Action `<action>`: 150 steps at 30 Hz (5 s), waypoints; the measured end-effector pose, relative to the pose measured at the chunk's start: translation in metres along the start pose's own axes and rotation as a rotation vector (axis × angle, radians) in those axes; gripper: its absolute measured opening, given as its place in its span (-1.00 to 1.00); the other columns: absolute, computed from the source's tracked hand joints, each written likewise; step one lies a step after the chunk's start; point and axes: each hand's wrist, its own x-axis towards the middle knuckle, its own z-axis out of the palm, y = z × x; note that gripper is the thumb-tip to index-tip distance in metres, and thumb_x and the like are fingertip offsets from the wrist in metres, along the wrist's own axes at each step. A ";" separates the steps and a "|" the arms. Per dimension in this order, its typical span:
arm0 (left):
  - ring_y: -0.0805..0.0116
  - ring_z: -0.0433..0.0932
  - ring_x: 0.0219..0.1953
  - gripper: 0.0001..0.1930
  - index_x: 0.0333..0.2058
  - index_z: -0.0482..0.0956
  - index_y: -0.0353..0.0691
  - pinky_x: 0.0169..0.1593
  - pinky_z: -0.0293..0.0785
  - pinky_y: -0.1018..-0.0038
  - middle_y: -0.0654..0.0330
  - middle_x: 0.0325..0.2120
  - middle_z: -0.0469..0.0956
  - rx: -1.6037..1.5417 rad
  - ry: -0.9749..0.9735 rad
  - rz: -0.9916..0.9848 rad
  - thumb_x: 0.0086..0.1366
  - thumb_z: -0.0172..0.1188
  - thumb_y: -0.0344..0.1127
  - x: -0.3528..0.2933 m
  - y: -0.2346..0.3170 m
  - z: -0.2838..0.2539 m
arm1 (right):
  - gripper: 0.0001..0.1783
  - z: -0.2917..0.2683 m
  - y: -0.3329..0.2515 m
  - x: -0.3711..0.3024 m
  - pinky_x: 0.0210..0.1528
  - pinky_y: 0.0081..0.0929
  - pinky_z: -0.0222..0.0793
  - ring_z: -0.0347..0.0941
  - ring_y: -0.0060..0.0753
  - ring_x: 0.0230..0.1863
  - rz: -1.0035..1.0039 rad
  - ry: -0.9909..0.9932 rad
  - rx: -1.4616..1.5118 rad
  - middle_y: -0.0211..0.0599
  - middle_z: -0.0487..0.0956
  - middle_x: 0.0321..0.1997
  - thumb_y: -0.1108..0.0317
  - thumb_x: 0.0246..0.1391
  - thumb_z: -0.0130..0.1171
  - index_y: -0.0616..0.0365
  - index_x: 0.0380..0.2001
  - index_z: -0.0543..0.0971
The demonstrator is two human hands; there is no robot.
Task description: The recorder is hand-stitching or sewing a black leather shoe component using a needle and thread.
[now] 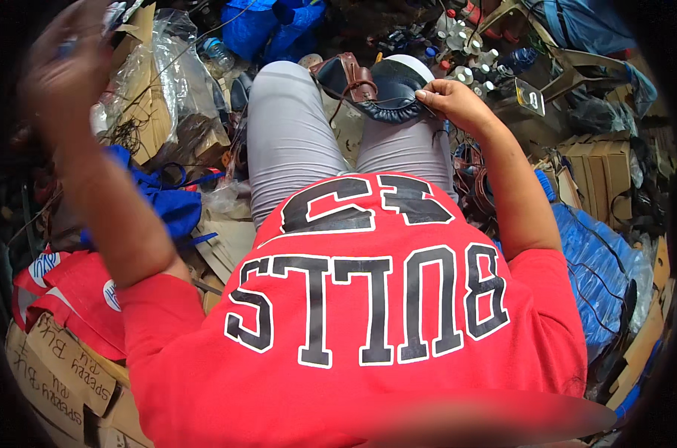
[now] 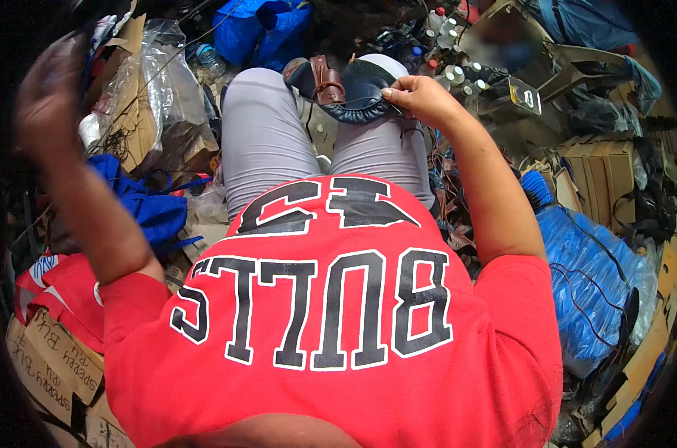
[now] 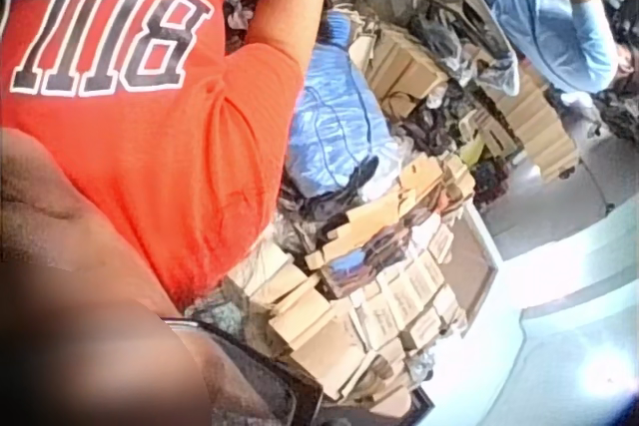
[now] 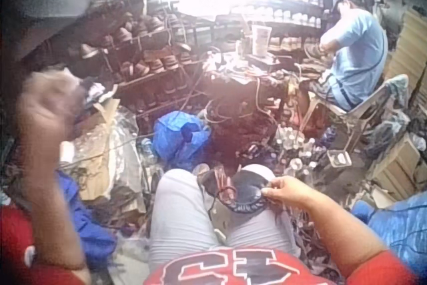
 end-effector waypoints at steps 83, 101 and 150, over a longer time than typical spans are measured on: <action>0.39 0.56 -0.42 -0.73 -0.31 0.70 -0.23 -0.32 0.48 0.51 0.17 -0.44 0.60 -1.100 -0.782 -0.260 -0.05 0.48 -0.39 -0.227 0.100 0.167 | -0.87 0.067 -0.040 -0.045 -0.31 -0.55 0.37 0.47 -0.50 -0.37 -0.365 0.395 -0.230 -0.32 0.53 -0.40 0.43 0.08 0.25 0.14 -0.28 0.68; 0.33 0.62 -0.39 -0.75 -0.32 0.69 -0.27 -0.28 0.53 0.50 0.12 -0.41 0.62 -1.091 -0.776 -0.287 -0.04 0.46 -0.42 -0.226 0.101 0.162 | -0.85 0.075 -0.043 -0.036 -0.37 -0.56 0.38 0.50 -0.47 -0.43 -0.327 0.423 -0.195 -0.29 0.54 -0.40 0.40 0.09 0.22 0.16 -0.27 0.68; 0.14 0.57 -0.44 -0.86 -0.44 0.63 -0.24 -0.31 0.49 0.33 0.10 -0.50 0.58 -0.991 -0.609 -0.101 -0.01 0.40 -0.44 -0.224 0.148 0.179 | -0.76 0.049 -0.024 0.087 0.07 -0.17 0.28 0.41 -0.15 0.03 -0.588 0.803 -0.520 -0.23 0.53 -0.04 0.25 0.13 0.11 0.18 -0.45 0.62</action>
